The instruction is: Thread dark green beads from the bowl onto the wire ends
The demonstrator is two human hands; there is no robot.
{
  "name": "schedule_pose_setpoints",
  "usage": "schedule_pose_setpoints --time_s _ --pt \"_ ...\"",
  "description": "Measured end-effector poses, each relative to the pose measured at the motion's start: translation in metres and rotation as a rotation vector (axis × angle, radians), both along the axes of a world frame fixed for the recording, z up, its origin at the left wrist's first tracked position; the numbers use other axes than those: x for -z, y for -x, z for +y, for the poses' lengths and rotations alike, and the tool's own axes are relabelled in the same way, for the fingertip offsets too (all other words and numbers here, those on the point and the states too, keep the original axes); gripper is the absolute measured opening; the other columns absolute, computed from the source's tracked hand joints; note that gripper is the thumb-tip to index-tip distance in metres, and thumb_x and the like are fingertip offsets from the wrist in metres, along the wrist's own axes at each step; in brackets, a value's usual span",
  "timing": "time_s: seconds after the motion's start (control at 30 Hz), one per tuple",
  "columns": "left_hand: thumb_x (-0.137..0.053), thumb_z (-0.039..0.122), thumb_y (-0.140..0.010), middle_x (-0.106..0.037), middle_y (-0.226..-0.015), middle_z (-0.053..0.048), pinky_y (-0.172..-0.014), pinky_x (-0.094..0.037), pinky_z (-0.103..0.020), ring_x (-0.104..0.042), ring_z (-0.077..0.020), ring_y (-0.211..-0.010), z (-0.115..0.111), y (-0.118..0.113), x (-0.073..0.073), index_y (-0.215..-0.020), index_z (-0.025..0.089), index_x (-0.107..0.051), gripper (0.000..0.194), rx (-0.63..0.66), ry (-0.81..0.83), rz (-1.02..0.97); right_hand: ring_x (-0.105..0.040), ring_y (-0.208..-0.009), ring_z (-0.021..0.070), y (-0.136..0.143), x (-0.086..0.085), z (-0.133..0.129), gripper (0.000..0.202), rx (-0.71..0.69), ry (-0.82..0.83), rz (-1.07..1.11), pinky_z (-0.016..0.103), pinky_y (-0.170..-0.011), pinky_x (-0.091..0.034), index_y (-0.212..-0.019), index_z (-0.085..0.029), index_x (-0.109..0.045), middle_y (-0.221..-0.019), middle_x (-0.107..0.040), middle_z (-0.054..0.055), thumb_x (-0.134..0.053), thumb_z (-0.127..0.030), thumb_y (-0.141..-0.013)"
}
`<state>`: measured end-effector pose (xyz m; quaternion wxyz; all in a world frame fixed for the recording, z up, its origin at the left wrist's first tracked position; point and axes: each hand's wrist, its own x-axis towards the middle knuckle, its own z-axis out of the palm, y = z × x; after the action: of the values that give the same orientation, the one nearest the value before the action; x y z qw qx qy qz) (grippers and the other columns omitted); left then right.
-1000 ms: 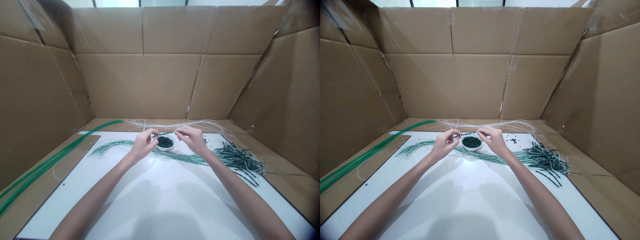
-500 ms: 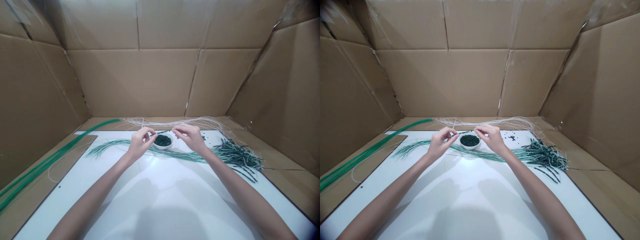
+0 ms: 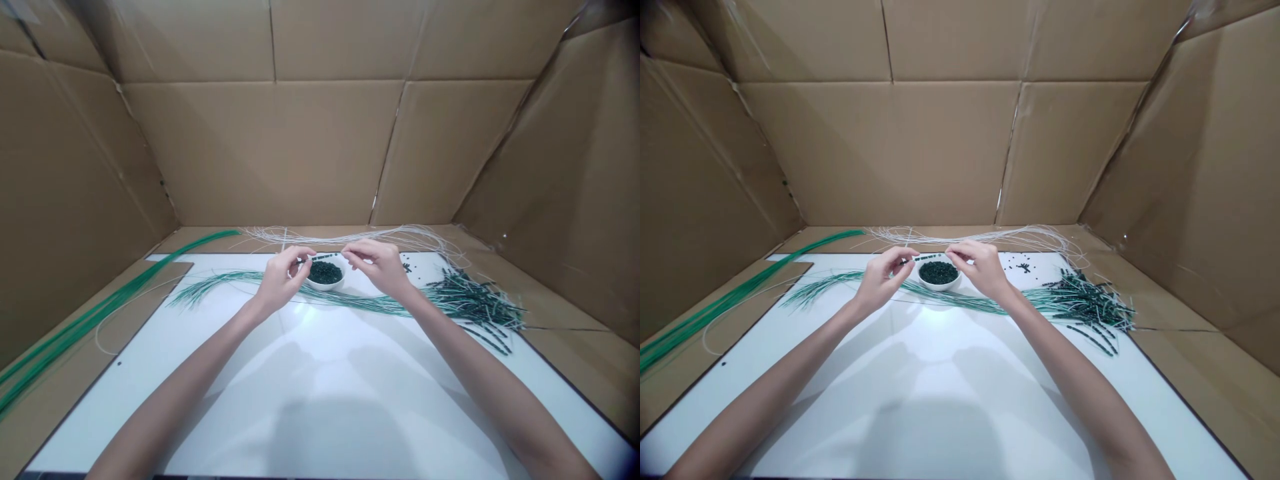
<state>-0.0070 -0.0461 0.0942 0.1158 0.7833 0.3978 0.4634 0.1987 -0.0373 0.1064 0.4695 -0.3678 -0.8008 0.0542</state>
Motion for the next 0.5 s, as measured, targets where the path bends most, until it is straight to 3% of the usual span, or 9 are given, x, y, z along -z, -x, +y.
schedule_pose_setpoints --time_s 0.17,0.5 --pt "-0.055 0.028 -0.077 -0.051 -0.067 0.002 -0.049 -0.033 -0.017 -0.039 -0.0061 -0.051 0.0000 -0.0027 0.0027 -0.088 0.018 -0.061 0.016 0.017 -0.025 -0.013 -0.055 -0.059 0.0102 0.0019 0.0027 0.0004 0.016 -0.015 0.006 -0.012 0.021 -0.057 -0.043 -0.071 -0.018 -0.063 -0.068 -0.063 0.002 -0.051 -0.022 -0.080" --pt "-0.057 0.025 -0.076 -0.051 -0.062 0.002 -0.052 -0.035 -0.018 -0.044 -0.0071 -0.055 -0.0037 -0.0031 0.0052 -0.078 0.018 -0.062 0.010 -0.021 -0.112 -0.045 -0.054 -0.054 0.0093 0.0074 0.0012 -0.0065 0.018 -0.053 -0.003 -0.009 0.021 -0.055 -0.043 -0.071 -0.018 -0.063 -0.066 -0.061 0.002 -0.050 -0.025 -0.081"
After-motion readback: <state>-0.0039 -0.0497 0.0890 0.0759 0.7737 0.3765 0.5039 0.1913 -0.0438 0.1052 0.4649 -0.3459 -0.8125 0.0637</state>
